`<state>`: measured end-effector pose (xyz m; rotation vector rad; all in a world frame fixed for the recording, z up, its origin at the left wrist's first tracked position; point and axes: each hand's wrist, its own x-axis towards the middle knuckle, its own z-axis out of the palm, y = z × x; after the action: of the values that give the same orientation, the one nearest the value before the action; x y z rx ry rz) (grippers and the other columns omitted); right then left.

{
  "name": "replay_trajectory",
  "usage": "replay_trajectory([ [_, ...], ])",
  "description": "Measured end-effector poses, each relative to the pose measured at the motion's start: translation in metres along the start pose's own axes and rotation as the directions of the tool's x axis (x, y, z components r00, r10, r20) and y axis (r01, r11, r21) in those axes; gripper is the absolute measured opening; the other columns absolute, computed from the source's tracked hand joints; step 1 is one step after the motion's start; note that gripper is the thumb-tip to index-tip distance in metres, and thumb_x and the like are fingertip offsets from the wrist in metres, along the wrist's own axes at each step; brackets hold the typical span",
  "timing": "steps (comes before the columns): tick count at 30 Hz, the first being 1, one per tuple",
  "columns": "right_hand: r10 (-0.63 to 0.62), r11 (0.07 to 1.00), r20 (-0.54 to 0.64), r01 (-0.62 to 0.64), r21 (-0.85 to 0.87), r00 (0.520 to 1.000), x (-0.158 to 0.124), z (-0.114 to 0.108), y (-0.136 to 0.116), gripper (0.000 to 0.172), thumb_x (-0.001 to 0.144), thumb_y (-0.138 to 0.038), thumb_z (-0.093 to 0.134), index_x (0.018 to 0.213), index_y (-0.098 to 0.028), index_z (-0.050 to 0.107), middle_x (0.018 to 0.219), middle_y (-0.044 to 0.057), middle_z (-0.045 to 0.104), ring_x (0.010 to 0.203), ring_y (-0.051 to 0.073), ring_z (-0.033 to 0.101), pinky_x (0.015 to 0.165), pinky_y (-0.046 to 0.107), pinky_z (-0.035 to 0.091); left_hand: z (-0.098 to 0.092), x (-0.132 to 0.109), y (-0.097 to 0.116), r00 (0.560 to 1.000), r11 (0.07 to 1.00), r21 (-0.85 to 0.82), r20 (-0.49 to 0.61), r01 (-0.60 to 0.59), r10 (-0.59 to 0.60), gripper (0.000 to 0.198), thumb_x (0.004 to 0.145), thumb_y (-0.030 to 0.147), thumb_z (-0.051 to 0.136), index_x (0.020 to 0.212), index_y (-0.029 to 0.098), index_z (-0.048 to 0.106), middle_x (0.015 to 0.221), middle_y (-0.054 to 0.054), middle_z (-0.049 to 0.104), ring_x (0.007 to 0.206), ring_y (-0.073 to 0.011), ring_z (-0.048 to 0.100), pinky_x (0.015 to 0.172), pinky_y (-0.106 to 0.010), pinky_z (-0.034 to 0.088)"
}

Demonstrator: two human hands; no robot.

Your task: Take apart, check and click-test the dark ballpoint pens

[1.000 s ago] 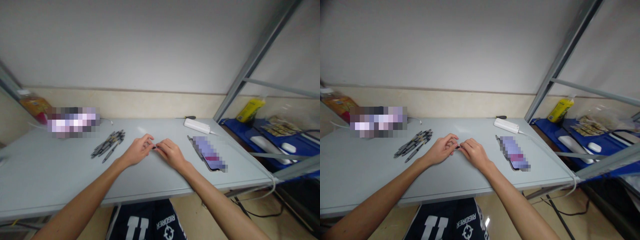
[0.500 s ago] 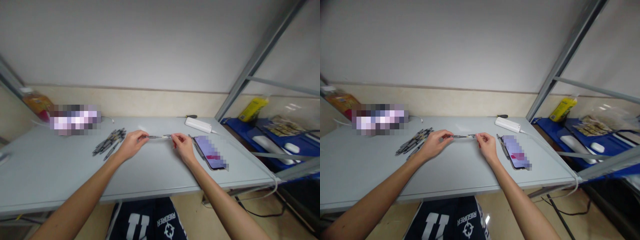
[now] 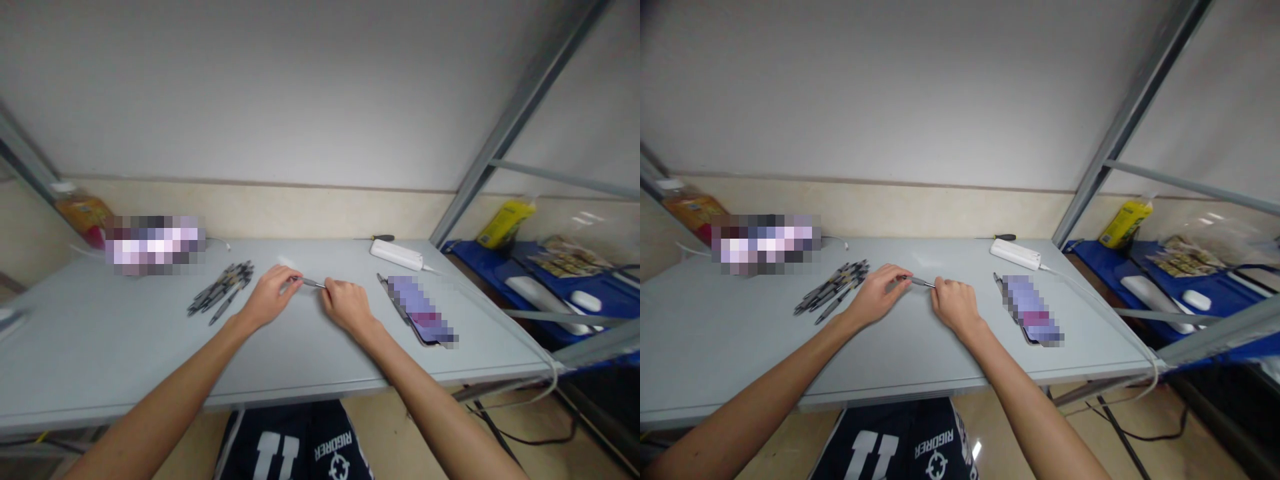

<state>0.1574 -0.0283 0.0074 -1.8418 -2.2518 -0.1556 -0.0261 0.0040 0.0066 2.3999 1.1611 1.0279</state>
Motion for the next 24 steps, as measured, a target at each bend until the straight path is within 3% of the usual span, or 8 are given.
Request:
replay_trajectory([
  [3, 0.109, 0.970, 0.037, -0.115, 0.216, 0.993, 0.004, -0.005, 0.001, 0.024, 0.083, -0.026, 0.040, 0.068, -0.018, 0.057, 0.063, 0.005, 0.062, 0.057, 0.016, 0.053, 0.052, 0.025, 0.028, 0.000, -0.003, 0.013, 0.991, 0.935, 0.331, 0.018, -0.128, 0.129, 0.032, 0.087, 0.025, 0.040, 0.115, 0.017, 0.056, 0.114, -0.013, 0.061, 0.110, -0.0250, 0.049, 0.095, -0.044, 0.029],
  [6, 0.080, 0.777, 0.312, -0.255, 0.575, 0.947, 0.009, -0.012, 0.001, 0.029, 0.078, -0.025, 0.045, 0.049, -0.018, 0.042, 0.043, -0.003, 0.041, 0.041, 0.009, 0.037, 0.044, 0.022, 0.022, 0.003, -0.005, 0.023, 0.988, 0.841, 0.529, -0.026, -0.113, 0.150, 0.038, 0.084, 0.016, 0.040, 0.120, 0.019, 0.052, 0.130, -0.015, 0.050, 0.123, -0.0293, 0.038, 0.097, -0.051, 0.018],
  [10, -0.293, 0.345, 0.687, -0.596, 0.725, 0.665, 0.011, -0.020, 0.002, 0.034, 0.076, -0.026, 0.044, 0.049, -0.022, 0.025, 0.036, -0.010, 0.022, 0.032, 0.005, 0.015, 0.034, 0.020, 0.011, 0.008, -0.008, 0.025, 0.963, 0.752, 0.625, -0.004, -0.207, 0.269, 0.027, 0.082, 0.016, 0.043, 0.104, 0.018, 0.058, 0.120, -0.013, 0.056, 0.115, -0.0294, 0.043, 0.093, -0.050, 0.020],
  [12, -0.441, 0.300, 0.745, -0.700, 0.648, 0.501, 0.011, -0.022, 0.001, 0.034, 0.077, -0.024, 0.040, 0.049, -0.022, 0.021, 0.035, -0.011, 0.020, 0.031, 0.005, 0.011, 0.032, 0.019, 0.009, 0.011, -0.009, 0.023, 0.951, 0.716, 0.651, 0.028, -0.252, 0.309, 0.016, 0.082, 0.017, 0.046, 0.089, 0.017, 0.060, 0.101, -0.010, 0.063, 0.100, -0.0271, 0.050, 0.087, -0.047, 0.026],
  [14, -0.450, 0.366, 0.773, -0.697, 0.617, 0.448, 0.010, -0.021, -0.003, 0.034, 0.077, -0.023, 0.038, 0.048, -0.022, 0.021, 0.034, -0.010, 0.020, 0.031, 0.005, 0.011, 0.032, 0.019, 0.009, 0.014, -0.010, 0.022, 0.947, 0.692, 0.668, 0.063, -0.276, 0.316, 0.012, 0.081, 0.015, 0.047, 0.078, 0.017, 0.058, 0.082, -0.008, 0.063, 0.086, -0.0244, 0.052, 0.078, -0.043, 0.030],
  [17, -0.225, 0.612, 0.741, -0.500, 0.613, 0.632, 0.008, -0.019, -0.012, 0.031, 0.075, -0.026, 0.044, 0.047, -0.020, 0.033, 0.036, -0.006, 0.032, 0.032, 0.006, 0.026, 0.034, 0.020, 0.018, 0.016, -0.010, 0.018, 0.950, 0.676, 0.679, 0.112, -0.287, 0.290, 0.016, 0.080, 0.009, 0.045, 0.072, 0.017, 0.056, 0.069, -0.007, 0.059, 0.077, -0.0233, 0.052, 0.068, -0.038, 0.031],
  [20, 0.001, 0.873, 0.521, -0.255, 0.416, 0.854, 0.005, -0.014, -0.023, 0.026, 0.076, -0.031, 0.046, 0.058, -0.015, 0.055, 0.055, 0.007, 0.059, 0.052, 0.014, 0.054, 0.048, 0.023, 0.036, 0.017, -0.009, 0.014, 0.960, 0.681, 0.682, 0.123, -0.266, 0.252, 0.021, 0.079, 0.006, 0.045, 0.066, 0.016, 0.057, 0.062, -0.008, 0.059, 0.071, -0.0231, 0.053, 0.066, -0.037, 0.031],
  [24, 0.079, 0.978, 0.346, -0.139, 0.154, 0.935, -0.002, -0.010, -0.035, 0.035, 0.082, -0.033, 0.041, 0.087, -0.010, 0.067, 0.087, 0.019, 0.068, 0.080, 0.026, 0.064, 0.065, 0.032, 0.045, 0.017, -0.008, 0.013, 0.981, 0.726, 0.661, 0.118, -0.192, 0.152, 0.026, 0.077, 0.005, 0.043, 0.062, 0.016, 0.061, 0.059, -0.009, 0.063, 0.067, -0.0231, 0.057, 0.068, -0.037, 0.032],
])
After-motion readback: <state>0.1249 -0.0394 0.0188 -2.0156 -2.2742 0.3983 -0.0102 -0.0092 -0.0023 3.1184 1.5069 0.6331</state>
